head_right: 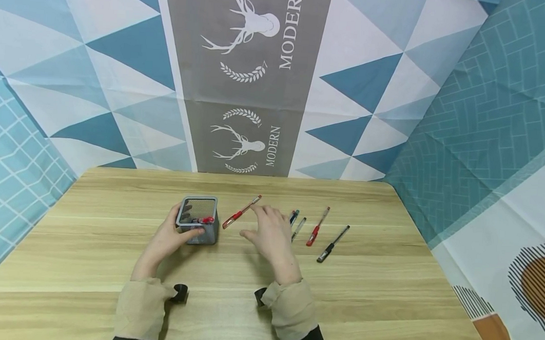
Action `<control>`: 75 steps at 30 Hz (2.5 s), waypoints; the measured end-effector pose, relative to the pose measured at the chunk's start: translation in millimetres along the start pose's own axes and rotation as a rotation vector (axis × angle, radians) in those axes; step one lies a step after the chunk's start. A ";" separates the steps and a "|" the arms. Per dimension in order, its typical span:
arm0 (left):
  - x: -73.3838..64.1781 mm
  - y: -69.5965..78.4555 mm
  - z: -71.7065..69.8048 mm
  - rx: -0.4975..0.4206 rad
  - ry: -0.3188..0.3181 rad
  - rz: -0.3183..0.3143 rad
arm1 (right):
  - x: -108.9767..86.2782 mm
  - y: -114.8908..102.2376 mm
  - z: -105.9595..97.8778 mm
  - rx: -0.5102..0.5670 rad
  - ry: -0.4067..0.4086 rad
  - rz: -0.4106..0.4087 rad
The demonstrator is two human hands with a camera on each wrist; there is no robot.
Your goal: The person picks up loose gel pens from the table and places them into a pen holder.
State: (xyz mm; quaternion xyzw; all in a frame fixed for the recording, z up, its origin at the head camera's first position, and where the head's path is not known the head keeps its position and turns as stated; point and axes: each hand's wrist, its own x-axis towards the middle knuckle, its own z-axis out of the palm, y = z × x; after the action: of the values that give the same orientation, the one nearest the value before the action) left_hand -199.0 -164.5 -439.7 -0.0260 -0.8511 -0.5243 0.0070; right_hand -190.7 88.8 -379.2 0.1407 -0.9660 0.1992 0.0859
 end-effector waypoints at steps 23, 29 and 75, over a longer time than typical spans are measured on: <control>-0.6 0.2 0.2 0.011 0.003 -0.008 | -4.5 13.0 -2.7 -0.025 -0.201 -0.026; -0.3 -0.5 0.2 0.015 0.001 -0.009 | -4.4 18.0 -1.9 -0.039 -0.239 -0.027; -0.3 2.0 -0.1 0.038 -0.005 -0.014 | 1.6 34.6 20.7 -0.117 -0.388 0.042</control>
State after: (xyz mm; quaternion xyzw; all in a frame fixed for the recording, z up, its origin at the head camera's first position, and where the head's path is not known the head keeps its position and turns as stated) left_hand -198.6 -163.7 -437.9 -0.0215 -0.8610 -0.5082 0.0017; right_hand -205.0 110.4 -410.1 0.1510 -0.9771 0.1136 -0.0982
